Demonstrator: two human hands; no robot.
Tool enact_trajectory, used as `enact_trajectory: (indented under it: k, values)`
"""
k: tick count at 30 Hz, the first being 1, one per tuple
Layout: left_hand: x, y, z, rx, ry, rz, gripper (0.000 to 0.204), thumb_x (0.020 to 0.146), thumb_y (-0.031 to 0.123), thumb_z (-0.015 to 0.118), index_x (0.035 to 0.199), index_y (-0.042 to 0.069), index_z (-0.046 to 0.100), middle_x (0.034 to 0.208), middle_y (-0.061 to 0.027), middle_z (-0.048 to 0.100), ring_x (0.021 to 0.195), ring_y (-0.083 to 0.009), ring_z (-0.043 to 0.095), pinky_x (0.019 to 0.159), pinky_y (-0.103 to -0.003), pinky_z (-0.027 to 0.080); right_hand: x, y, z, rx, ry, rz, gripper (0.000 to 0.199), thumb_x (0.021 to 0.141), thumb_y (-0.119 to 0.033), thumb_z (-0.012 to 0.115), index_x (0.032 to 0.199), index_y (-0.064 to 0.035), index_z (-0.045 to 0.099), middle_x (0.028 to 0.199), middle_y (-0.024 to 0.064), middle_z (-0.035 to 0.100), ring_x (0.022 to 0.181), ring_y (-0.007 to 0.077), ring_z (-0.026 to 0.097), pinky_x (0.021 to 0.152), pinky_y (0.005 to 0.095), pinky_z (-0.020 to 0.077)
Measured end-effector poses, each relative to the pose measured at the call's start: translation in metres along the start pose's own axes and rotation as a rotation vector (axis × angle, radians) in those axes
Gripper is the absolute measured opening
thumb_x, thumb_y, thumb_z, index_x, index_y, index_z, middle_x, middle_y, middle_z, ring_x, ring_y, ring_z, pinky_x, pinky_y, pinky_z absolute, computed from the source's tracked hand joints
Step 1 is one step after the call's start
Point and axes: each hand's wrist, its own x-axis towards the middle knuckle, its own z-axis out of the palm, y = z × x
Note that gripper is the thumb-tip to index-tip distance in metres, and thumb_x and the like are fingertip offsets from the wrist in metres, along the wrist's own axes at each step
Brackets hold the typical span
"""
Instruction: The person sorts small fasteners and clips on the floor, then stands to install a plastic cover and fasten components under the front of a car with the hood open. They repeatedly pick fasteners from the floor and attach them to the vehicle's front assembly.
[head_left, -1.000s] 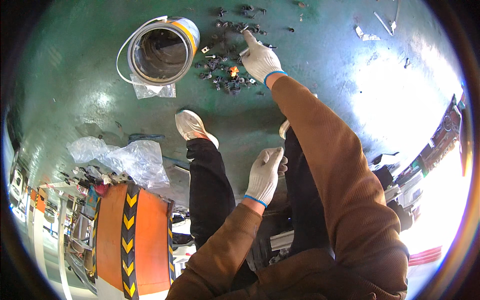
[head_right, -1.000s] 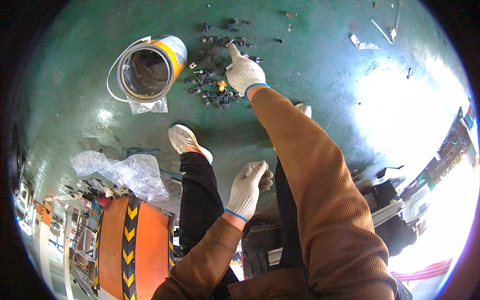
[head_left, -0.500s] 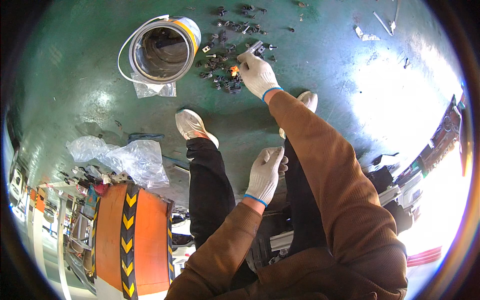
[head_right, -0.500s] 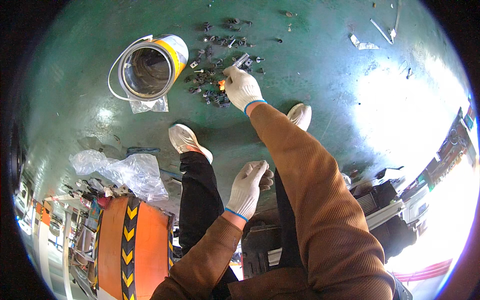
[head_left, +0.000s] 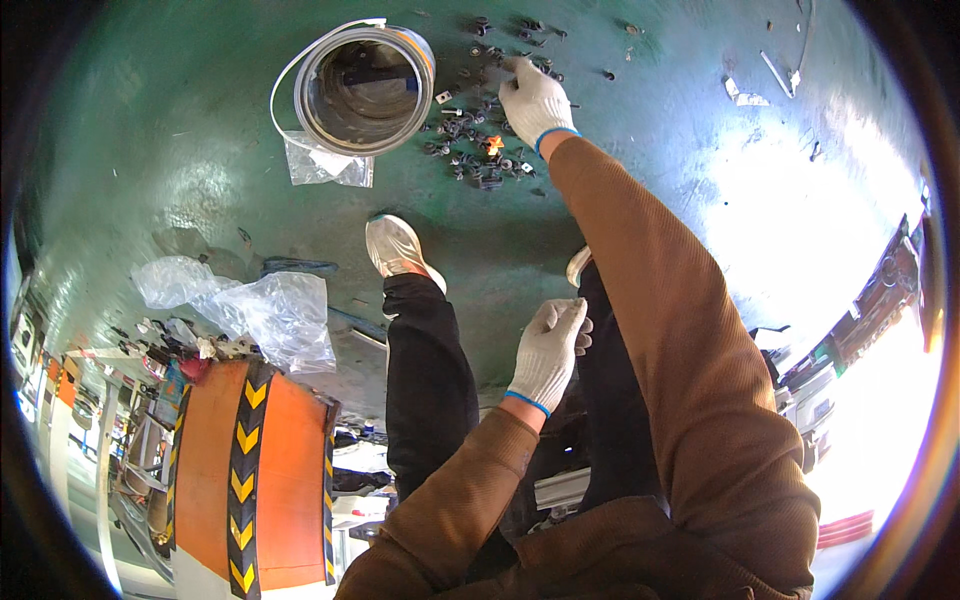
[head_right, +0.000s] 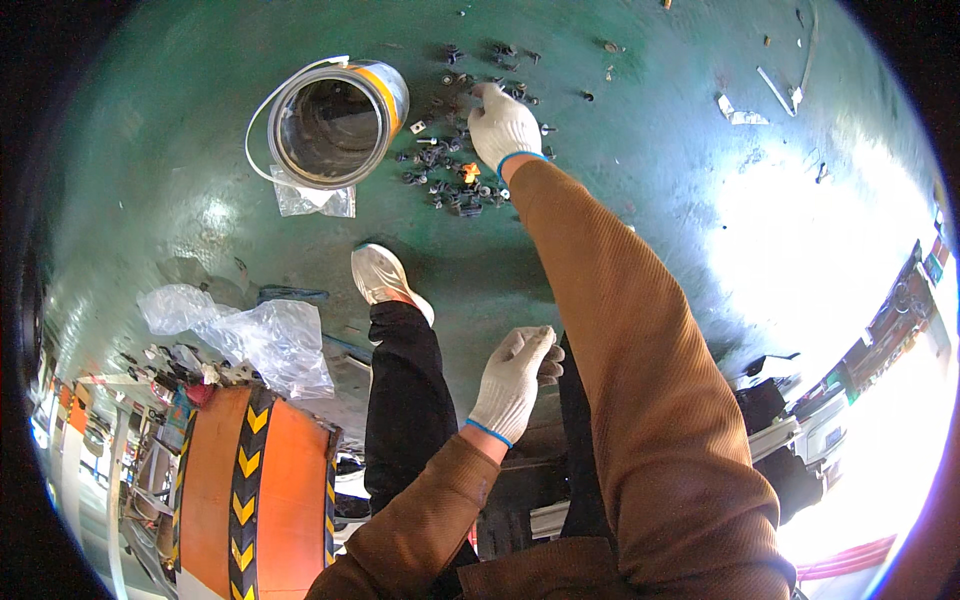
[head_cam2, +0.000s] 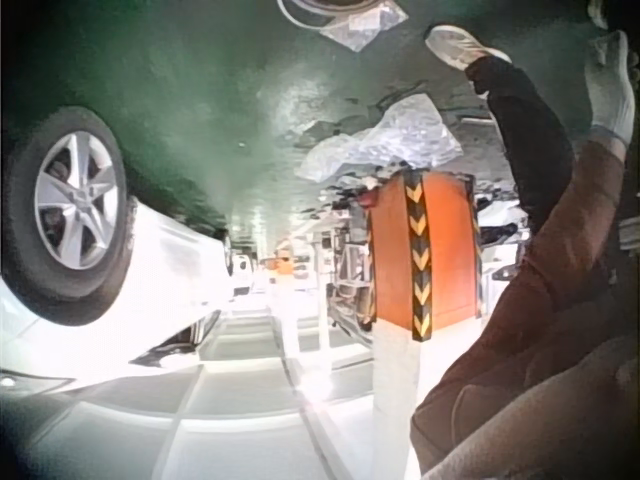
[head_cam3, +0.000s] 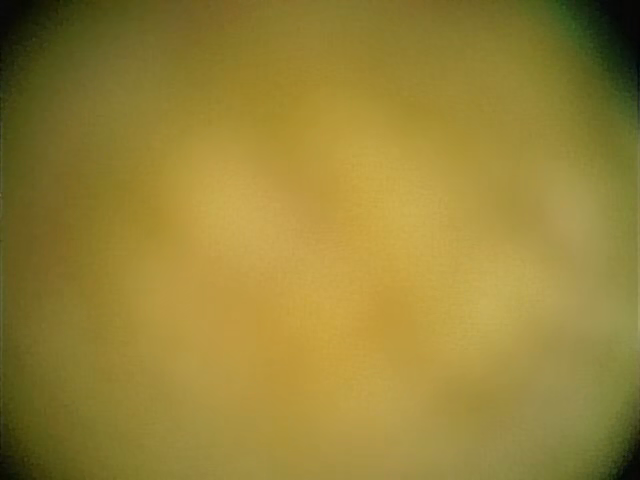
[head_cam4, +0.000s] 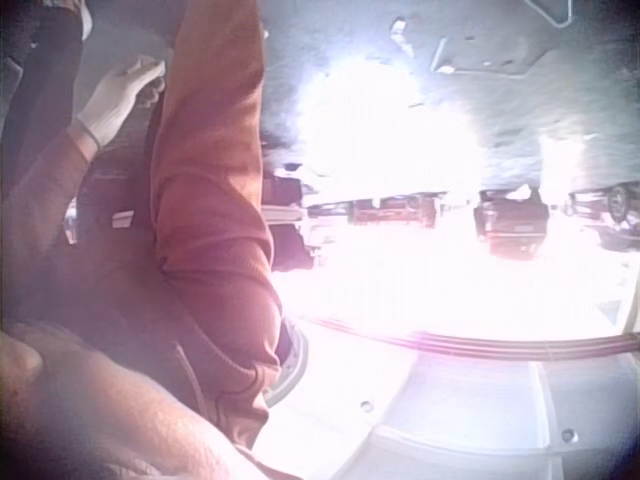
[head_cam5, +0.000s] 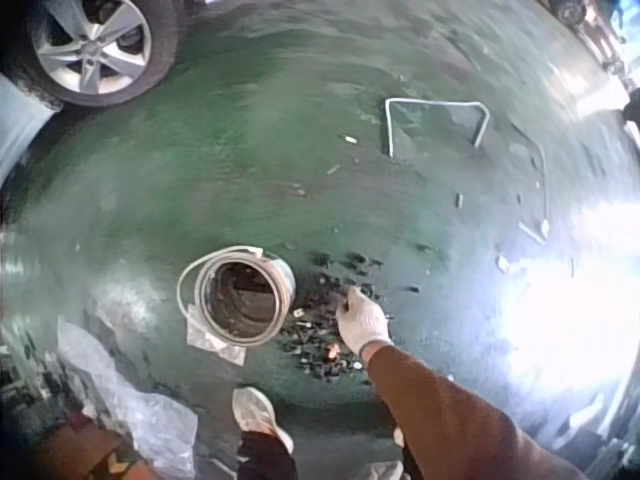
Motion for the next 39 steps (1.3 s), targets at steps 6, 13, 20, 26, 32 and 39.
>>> enact_trajectory:
  k: [6,13,20,26,32,39]
  values:
    - [-0.002,-0.002,-0.001,0.015,-0.007,-0.006,0.031,0.115,0.034,0.072,0.123,0.004,0.074,0.101,-0.005,0.078,0.085,-0.0131,0.074,0.079,-0.03,0.059,-0.059,0.005,0.027,0.082,-0.115,0.016,0.038,0.107,-0.022,0.064,0.143,-0.0112,0.071,0.11,0.0274,0.08,0.105,0.0475,0.077,0.094,0.0565,0.0604]
    - [0.001,-0.011,-0.003,-0.045,-0.068,-0.035,0.032,0.116,0.033,0.068,0.124,0.002,0.073,0.102,-0.0042,0.076,0.085,-0.0129,0.072,0.08,-0.03,0.058,-0.109,0.025,0.043,0.173,-0.22,0.1,0.035,0.106,-0.021,0.064,0.136,-0.0081,0.075,0.118,0.0268,0.079,0.112,0.0455,0.076,0.099,0.0518,0.0594]
    - [-0.002,-0.009,0.005,0.037,-0.079,-0.042,0.035,0.116,0.037,0.071,0.123,0.003,0.072,0.096,-0.003,0.074,0.081,-0.0116,0.068,0.076,-0.03,0.055,-0.11,0.055,0.031,0.067,-0.225,0.051,0.033,0.107,-0.021,0.063,0.135,-0.0083,0.076,0.119,0.0247,0.08,0.113,0.0453,0.076,0.1,0.0516,0.059]
    - [-0.004,-0.008,0.006,0.028,-0.071,-0.046,0.031,0.114,0.034,0.074,0.122,0.003,0.072,0.095,-0.0026,0.074,0.081,-0.0112,0.069,0.073,-0.028,0.054,-0.12,0.08,0.023,0.028,-0.22,0.048,0.033,0.106,-0.021,0.063,0.134,-0.0091,0.076,0.121,0.0242,0.08,0.115,0.0451,0.076,0.101,0.0511,0.059]
    - [-0.003,-0.007,0.006,0.022,-0.075,-0.055,0.029,0.116,0.031,0.071,0.122,0.003,0.071,0.095,-0.0028,0.073,0.08,-0.0111,0.068,0.073,-0.028,0.053,-0.128,0.092,0.03,0.003,-0.212,0.06,0.032,0.106,-0.019,0.065,0.133,-0.0071,0.076,0.119,0.0249,0.08,0.113,0.0449,0.076,0.1,0.0492,0.0597]
    - [-0.003,-0.008,0.007,0.027,-0.067,-0.054,0.029,0.117,0.031,0.068,0.122,0.002,0.07,0.096,-0.0027,0.072,0.079,-0.0108,0.066,0.072,-0.027,0.052,-0.13,0.085,0.04,0.046,-0.211,0.054,0.034,0.106,-0.021,0.063,0.135,-0.0076,0.076,0.12,0.025,0.08,0.114,0.0453,0.076,0.1,0.0502,0.0595]
